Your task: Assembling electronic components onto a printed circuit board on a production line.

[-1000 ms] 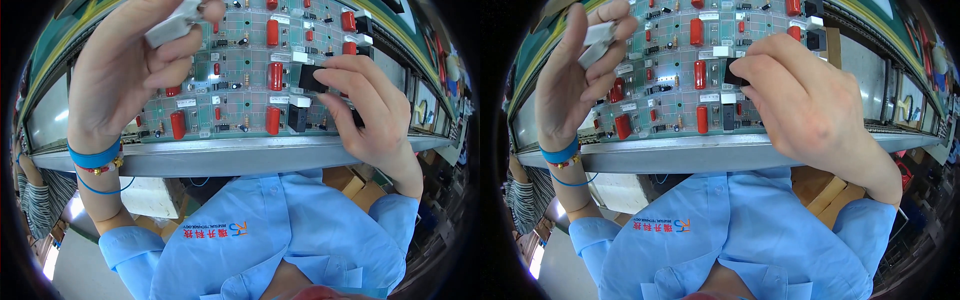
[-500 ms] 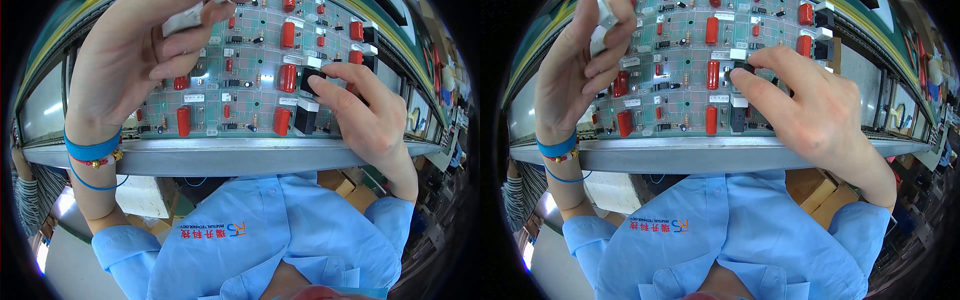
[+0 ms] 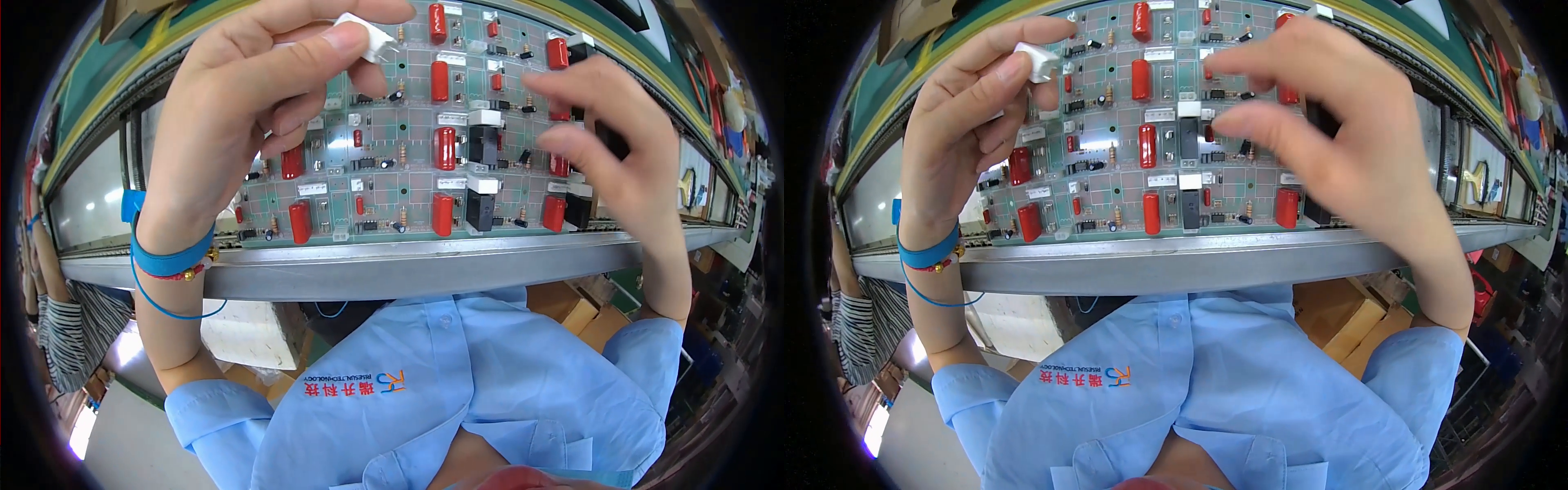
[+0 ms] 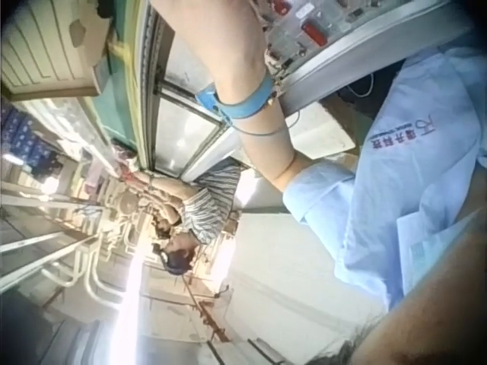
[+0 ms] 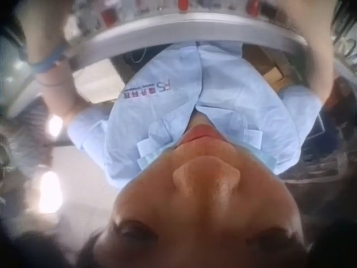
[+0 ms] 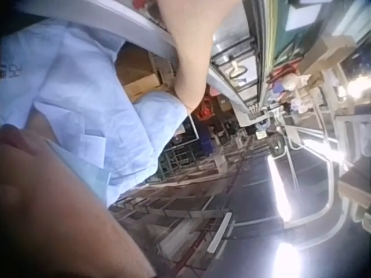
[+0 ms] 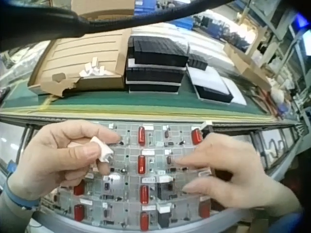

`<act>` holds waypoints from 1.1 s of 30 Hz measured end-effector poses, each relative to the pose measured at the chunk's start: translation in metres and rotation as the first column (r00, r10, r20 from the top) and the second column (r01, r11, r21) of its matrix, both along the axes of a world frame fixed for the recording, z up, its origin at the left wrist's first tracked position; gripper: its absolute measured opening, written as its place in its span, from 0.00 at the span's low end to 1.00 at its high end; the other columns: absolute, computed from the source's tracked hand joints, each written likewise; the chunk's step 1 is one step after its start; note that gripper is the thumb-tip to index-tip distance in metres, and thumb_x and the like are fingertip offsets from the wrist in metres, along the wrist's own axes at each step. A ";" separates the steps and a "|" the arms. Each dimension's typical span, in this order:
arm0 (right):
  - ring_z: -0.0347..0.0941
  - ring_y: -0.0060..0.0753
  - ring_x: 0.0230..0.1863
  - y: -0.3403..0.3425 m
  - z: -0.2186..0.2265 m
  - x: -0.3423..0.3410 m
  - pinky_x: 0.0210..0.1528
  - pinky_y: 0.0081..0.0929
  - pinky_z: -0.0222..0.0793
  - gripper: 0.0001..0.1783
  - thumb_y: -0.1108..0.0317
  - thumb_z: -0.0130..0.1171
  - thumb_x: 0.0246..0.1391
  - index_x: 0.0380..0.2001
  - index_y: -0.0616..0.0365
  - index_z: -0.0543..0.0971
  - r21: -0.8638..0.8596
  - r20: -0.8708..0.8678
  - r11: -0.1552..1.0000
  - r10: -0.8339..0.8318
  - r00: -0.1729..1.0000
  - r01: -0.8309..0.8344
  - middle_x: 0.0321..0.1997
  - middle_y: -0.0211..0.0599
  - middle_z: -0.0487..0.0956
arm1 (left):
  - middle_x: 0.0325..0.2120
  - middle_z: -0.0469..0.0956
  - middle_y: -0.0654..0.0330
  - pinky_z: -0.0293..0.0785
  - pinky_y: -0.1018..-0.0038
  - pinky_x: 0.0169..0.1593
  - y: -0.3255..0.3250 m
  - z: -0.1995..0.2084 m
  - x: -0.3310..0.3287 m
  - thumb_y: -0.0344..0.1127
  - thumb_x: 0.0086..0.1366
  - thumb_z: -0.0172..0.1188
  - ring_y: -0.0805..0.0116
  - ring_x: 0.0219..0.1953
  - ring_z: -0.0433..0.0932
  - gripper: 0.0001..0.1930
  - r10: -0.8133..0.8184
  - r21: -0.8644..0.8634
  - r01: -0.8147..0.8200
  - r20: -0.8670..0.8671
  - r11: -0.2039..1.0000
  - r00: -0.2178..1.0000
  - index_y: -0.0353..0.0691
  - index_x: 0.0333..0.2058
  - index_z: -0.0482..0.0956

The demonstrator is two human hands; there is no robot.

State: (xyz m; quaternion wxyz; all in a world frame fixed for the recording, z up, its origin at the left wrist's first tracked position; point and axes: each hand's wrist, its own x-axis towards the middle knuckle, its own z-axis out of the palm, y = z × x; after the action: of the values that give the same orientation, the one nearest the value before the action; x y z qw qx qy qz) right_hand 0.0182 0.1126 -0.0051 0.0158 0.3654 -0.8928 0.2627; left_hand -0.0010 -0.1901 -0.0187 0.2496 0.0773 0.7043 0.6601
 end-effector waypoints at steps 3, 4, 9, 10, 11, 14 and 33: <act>0.69 0.20 0.41 0.018 0.011 -0.009 0.43 0.21 0.67 0.28 0.55 0.63 0.55 0.53 0.62 0.75 -0.192 0.667 0.920 -0.133 0.733 0.341 0.45 0.30 0.75 | 0.31 0.80 0.61 0.49 0.90 0.16 0.020 0.009 -0.013 0.42 0.69 0.53 0.89 0.15 0.55 0.21 -0.082 -0.099 0.074 -0.077 0.992 0.994 0.34 0.55 0.69; 0.69 0.20 0.41 0.020 0.008 -0.009 0.43 0.21 0.67 0.28 0.55 0.63 0.55 0.53 0.62 0.75 -0.205 0.665 0.916 -0.128 0.736 0.345 0.45 0.30 0.75 | 0.31 0.80 0.61 0.49 0.90 0.16 0.022 0.009 -0.017 0.42 0.69 0.53 0.89 0.15 0.55 0.21 -0.089 -0.112 0.079 -0.081 0.990 0.993 0.34 0.55 0.69; 0.73 0.21 0.43 0.035 -0.004 -0.009 0.43 0.15 0.70 0.27 0.61 0.62 0.56 0.56 0.63 0.72 -0.381 0.749 0.838 0.032 0.662 0.390 0.47 0.35 0.76 | 0.38 0.82 0.53 0.49 0.90 0.16 0.036 0.010 -0.030 0.43 0.69 0.54 0.89 0.14 0.55 0.17 -0.155 0.001 0.155 0.027 0.988 0.988 0.36 0.49 0.72; 0.74 0.21 0.43 0.038 -0.005 -0.009 0.42 0.15 0.71 0.27 0.62 0.62 0.56 0.56 0.63 0.72 -0.374 0.780 0.827 0.035 0.625 0.419 0.48 0.35 0.76 | 0.37 0.81 0.54 0.49 0.90 0.16 0.037 0.007 -0.032 0.43 0.69 0.54 0.89 0.14 0.55 0.18 -0.151 -0.005 0.151 0.031 0.989 0.988 0.36 0.50 0.72; 0.74 0.21 0.43 0.042 -0.003 -0.009 0.42 0.15 0.72 0.26 0.64 0.62 0.56 0.56 0.64 0.72 -0.354 0.789 0.832 0.021 0.613 0.427 0.47 0.36 0.76 | 0.36 0.80 0.57 0.49 0.90 0.17 0.040 0.005 -0.031 0.41 0.69 0.54 0.89 0.15 0.55 0.19 -0.095 0.010 0.095 0.011 0.995 0.995 0.36 0.53 0.72; 0.75 0.21 0.42 0.052 -0.001 -0.009 0.41 0.15 0.72 0.28 0.63 0.63 0.55 0.56 0.64 0.71 -0.333 0.818 0.826 0.012 0.575 0.455 0.46 0.37 0.77 | 0.34 0.80 0.60 0.50 0.89 0.17 0.053 0.006 -0.032 0.41 0.70 0.53 0.90 0.15 0.55 0.21 -0.132 -0.015 0.132 -0.055 0.991 0.990 0.35 0.56 0.70; 0.74 0.15 0.36 0.061 -0.008 0.003 0.30 0.10 0.69 0.27 0.58 0.69 0.50 0.49 0.61 0.76 -0.401 0.663 0.780 -0.116 0.740 0.481 0.40 0.30 0.75 | 0.32 0.81 0.56 0.51 0.88 0.20 0.078 0.010 -0.039 0.40 0.70 0.52 0.86 0.14 0.58 0.17 -0.123 -0.324 0.089 -0.084 0.942 0.989 0.34 0.50 0.70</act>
State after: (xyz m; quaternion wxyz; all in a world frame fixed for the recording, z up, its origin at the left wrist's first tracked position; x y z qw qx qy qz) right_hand 0.0213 0.1740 -0.0136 -0.1221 0.0859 -0.7838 0.6028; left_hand -0.0403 -0.1125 -0.0086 0.2576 0.1075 0.8085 0.5181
